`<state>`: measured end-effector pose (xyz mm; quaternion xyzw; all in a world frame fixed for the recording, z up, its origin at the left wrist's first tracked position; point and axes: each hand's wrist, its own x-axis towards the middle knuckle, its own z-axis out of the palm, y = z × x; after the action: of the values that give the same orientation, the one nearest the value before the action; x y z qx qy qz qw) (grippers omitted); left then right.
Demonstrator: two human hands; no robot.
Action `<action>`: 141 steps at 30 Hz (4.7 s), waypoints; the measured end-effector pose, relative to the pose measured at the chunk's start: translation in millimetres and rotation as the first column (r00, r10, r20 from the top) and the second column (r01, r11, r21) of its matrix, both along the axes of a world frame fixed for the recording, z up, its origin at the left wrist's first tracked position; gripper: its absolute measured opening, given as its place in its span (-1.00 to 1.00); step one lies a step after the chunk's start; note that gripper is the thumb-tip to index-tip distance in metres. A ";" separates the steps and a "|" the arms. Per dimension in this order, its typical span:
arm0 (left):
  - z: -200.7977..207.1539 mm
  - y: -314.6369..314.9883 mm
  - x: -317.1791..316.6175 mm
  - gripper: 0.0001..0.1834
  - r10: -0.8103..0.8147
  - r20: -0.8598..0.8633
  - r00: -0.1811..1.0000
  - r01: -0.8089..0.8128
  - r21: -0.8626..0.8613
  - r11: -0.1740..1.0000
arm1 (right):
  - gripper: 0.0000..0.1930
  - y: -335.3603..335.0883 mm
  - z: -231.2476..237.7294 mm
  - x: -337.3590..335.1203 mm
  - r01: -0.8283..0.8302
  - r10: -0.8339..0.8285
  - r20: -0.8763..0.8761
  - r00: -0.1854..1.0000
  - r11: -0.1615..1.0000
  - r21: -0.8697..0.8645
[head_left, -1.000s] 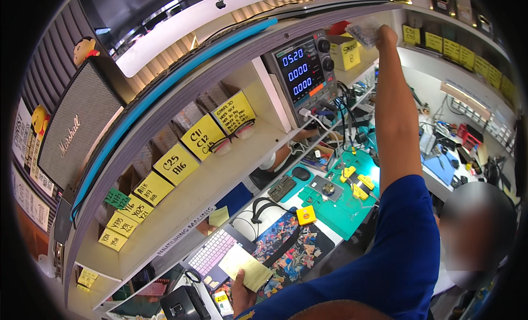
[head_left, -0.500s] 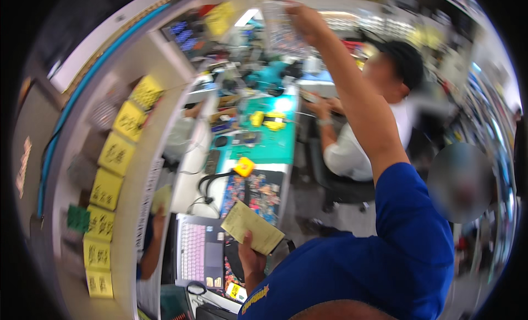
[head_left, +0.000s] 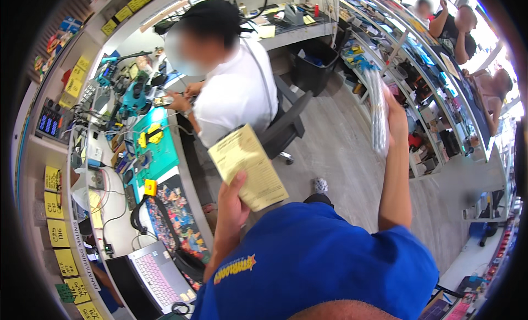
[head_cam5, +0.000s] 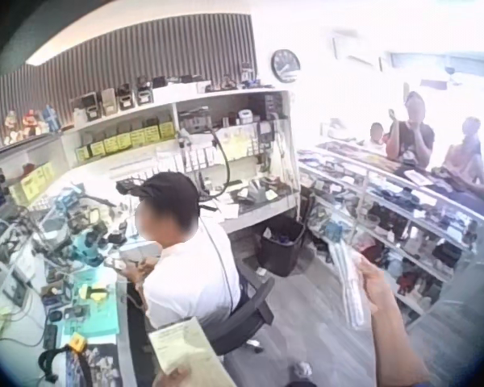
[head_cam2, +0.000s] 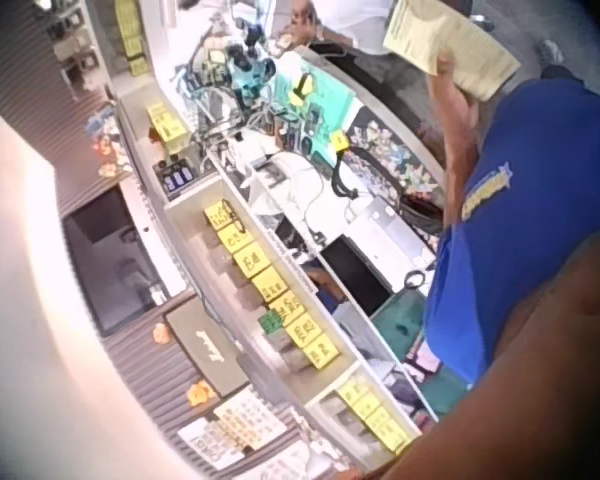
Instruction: The person retrieves a phone and adhesive from the counter, then applies glue to the phone's edge and presses the frame together. The person handles the phone and adhesive tube throughout the process.
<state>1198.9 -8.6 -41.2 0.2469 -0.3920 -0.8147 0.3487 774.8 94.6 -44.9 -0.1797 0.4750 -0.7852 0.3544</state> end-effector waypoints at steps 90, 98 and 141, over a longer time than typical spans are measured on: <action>-244.0 -652.3 -852.0 -0.42 0.619 0.631 0.467 -0.221 -0.595 0.773 | -0.64 -604.6 -117.8 -593.7 -0.547 0.310 0.601 0.736 0.796 0.260; -237.9 -678.0 -856.1 -0.40 0.634 0.639 0.436 -0.272 -0.578 0.770 | -0.62 -589.3 -129.6 -612.3 -0.591 0.409 0.653 0.638 0.803 0.074; -199.3 -698.3 -854.0 -0.34 0.721 0.443 0.533 -0.404 -0.615 0.677 | -0.64 -539.8 -113.4 -638.3 -0.372 0.205 0.620 0.757 0.916 0.151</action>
<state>344.9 -706.9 -240.5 0.5460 -0.5559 -0.3981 0.4842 136.5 -445.2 -158.3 0.0518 0.4073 -0.6657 0.6231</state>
